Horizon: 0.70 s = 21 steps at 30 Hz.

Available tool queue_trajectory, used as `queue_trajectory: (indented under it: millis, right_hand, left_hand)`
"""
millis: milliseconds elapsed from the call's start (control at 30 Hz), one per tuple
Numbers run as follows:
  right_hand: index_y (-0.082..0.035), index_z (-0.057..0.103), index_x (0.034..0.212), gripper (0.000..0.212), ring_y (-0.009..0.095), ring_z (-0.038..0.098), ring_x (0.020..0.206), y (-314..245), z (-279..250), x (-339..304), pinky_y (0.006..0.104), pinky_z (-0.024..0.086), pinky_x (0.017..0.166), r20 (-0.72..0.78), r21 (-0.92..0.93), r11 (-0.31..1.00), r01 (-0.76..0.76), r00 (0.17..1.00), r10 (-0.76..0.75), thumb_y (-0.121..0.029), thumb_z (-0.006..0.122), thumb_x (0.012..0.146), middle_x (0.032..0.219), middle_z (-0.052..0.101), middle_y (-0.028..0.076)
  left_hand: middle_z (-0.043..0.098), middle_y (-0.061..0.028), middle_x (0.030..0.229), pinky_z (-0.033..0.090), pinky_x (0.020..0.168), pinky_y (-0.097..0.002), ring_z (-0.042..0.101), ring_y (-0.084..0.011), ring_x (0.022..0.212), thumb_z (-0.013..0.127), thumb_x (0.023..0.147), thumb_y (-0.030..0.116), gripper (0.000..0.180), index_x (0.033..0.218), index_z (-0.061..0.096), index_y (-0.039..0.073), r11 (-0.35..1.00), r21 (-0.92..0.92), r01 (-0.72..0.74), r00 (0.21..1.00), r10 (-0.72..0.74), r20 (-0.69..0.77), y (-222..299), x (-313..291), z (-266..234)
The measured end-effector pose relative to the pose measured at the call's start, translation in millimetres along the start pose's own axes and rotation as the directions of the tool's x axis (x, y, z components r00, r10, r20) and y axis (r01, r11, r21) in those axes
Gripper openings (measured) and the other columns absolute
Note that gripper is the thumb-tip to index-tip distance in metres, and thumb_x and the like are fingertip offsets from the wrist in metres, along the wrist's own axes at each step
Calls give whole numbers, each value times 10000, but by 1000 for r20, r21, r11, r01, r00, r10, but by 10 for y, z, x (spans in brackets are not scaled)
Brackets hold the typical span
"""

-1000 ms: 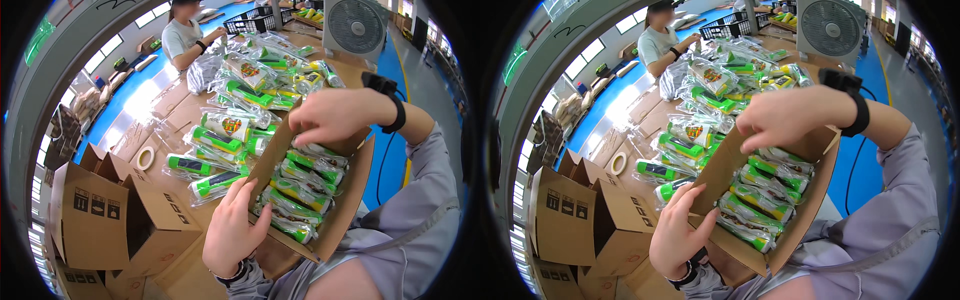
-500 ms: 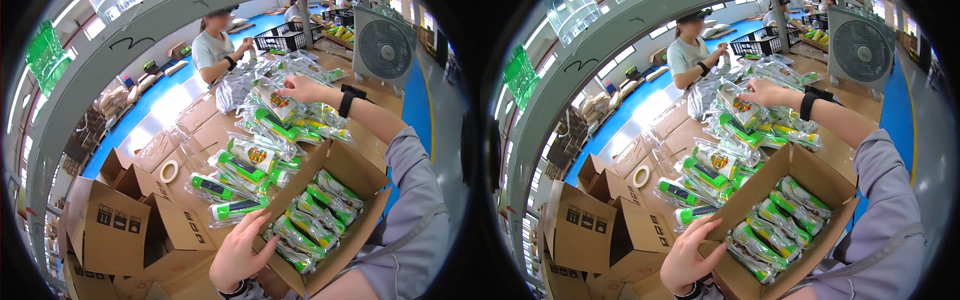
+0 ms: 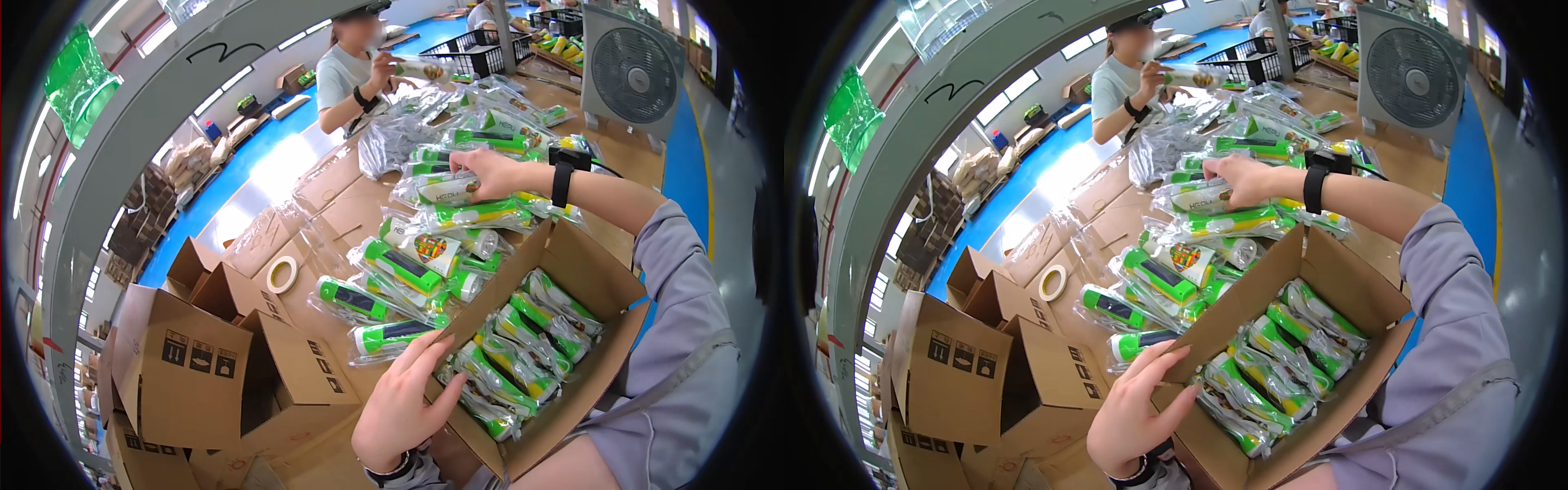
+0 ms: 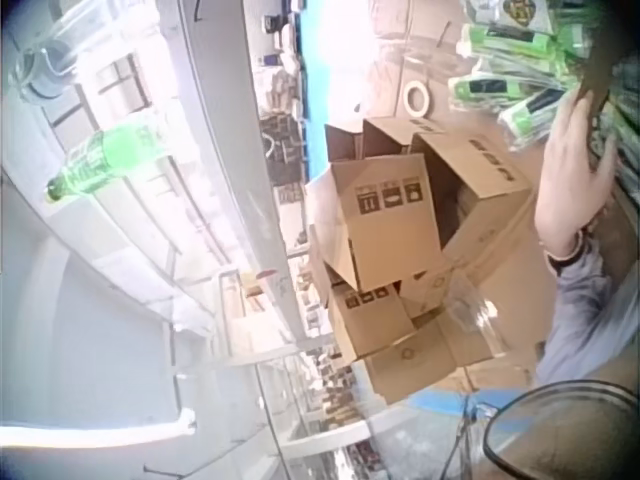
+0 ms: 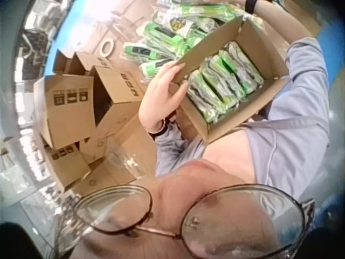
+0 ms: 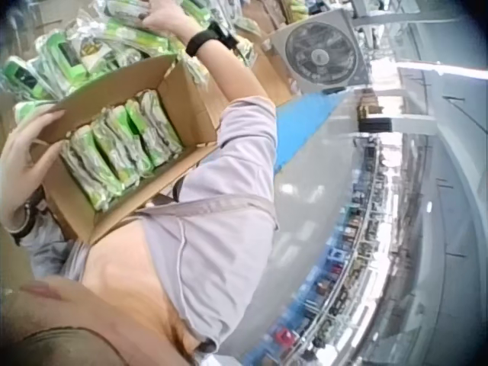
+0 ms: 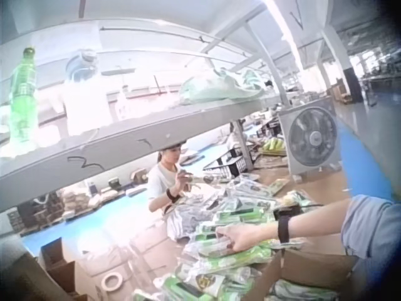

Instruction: Packing packaged green flashlights into cardboard boxes on an assembly line.

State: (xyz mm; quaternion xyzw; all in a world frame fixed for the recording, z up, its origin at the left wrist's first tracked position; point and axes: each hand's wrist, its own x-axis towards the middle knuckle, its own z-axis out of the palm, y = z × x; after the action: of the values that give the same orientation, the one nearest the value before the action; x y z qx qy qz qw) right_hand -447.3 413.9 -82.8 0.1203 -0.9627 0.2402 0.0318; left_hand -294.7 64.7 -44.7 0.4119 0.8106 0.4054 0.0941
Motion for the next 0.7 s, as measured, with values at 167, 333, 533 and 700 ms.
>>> queue_trajectory:
  millis: [167,333,533,700]
  right_hand:
    - [-37,614,993,391,311,596,908,-17,-304,-394,372,472,779,-289,-269,932,245,902,-320,-29,748,625,945,614,132]
    - [-32,641,926,265,283,591,961,-698,-839,-962,370,456,851,-299,-173,839,516,784,-544,-48,753,686,991,615,101]
    - [-67,582,963,302,253,572,928,-1305,-763,-1548,370,416,770,-130,-440,676,591,703,-699,-139,731,711,1083,623,85]
    - [-46,583,1010,397,279,553,810,-1588,-583,-1650,359,409,707,-191,-450,715,534,725,-662,-131,735,653,868,600,68]
  left_hand:
    - [559,-181,1191,474,850,-340,595,-300,1004,697,804,112,423,1175,562,-41,998,23,-54,999,54,-2,-42,2,-16]
    - [556,-204,1172,488,856,-364,596,-347,1017,710,803,165,441,1179,574,-22,995,22,-102,994,101,31,-133,-4,-108]
    - [524,-219,1232,491,860,-380,594,-330,1059,751,748,147,511,1198,565,-11,985,130,-118,991,124,-42,-97,62,-98]
    - [453,-236,1347,433,949,-422,513,-341,1183,842,623,137,977,1408,286,-33,908,-206,-365,856,240,-458,-136,42,151]
